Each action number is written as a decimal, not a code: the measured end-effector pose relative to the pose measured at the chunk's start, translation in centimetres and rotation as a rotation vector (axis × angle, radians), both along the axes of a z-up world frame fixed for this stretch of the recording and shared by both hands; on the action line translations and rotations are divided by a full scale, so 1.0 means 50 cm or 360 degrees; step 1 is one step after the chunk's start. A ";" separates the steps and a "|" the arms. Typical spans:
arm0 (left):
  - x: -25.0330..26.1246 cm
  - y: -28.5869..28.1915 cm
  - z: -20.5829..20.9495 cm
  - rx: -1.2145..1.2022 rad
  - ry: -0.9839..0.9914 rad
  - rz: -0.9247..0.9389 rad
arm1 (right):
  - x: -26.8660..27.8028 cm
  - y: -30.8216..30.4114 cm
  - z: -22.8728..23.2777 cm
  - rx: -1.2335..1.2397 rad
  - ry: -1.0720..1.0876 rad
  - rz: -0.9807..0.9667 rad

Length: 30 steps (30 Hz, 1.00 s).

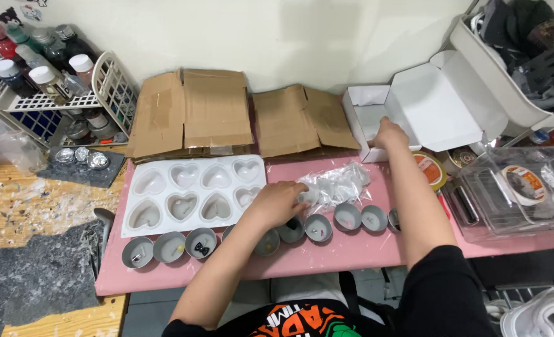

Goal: The person removes small items from a plastic bag and places them into metal cups before taking heart-shaped objects from a mold and placing them into the cups. Finally, they assemble a cardboard box by hand.

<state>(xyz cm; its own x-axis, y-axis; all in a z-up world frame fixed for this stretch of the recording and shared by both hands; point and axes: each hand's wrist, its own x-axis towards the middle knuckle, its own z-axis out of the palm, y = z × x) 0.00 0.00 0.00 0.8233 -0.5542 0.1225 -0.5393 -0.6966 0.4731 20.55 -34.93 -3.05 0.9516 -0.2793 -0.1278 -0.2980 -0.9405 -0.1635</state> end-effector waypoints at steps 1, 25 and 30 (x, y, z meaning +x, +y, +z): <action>0.001 0.001 -0.004 -0.0001 -0.0001 0.0004 | 0.033 -0.028 -0.030 -0.0001 -0.0001 0.0004; -0.001 0.011 0.016 0.0005 0.0236 0.0133 | -0.068 -0.058 0.103 0.0913 -0.0758 0.0162; 0.003 0.003 0.022 -0.0657 0.0137 0.0286 | -0.228 0.104 0.207 0.1814 -0.0555 0.0453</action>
